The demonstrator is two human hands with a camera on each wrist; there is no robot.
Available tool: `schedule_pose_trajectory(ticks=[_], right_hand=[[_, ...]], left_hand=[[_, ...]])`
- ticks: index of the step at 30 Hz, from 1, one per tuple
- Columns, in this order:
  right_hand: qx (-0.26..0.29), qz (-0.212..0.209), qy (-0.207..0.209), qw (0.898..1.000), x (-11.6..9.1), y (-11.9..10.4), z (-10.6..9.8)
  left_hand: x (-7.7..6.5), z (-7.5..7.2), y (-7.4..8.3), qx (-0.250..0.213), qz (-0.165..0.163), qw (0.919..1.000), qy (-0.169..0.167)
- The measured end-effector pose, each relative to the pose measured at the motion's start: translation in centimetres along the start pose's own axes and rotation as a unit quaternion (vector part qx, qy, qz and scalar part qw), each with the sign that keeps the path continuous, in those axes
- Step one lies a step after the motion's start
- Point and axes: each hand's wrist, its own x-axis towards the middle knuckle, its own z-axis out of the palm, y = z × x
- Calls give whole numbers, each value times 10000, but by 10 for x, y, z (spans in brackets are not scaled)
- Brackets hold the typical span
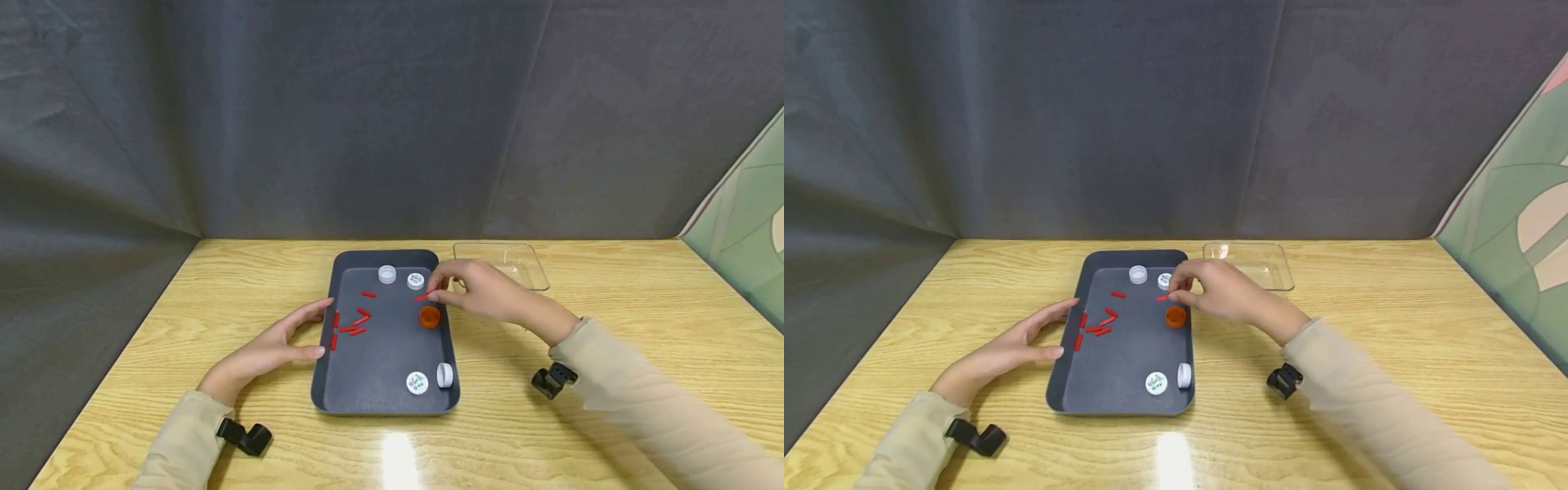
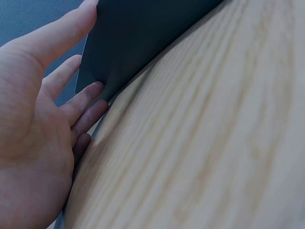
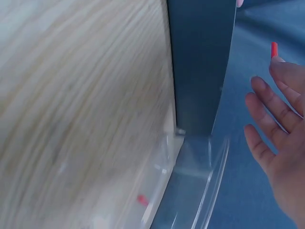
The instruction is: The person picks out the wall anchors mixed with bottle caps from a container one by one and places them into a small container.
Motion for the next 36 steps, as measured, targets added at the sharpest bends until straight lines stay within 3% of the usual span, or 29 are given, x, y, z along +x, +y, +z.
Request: schedule_pose_trajectory(ticks=[19,36], right_hand=[[-116,348,505,9981,-35,30,-28],[-228,792,606,9948,-44,53,-27]], left_hand=[[0,0,-1,-50,-22,10000,22],[0,-1,1,-18,-81,10000,24]])
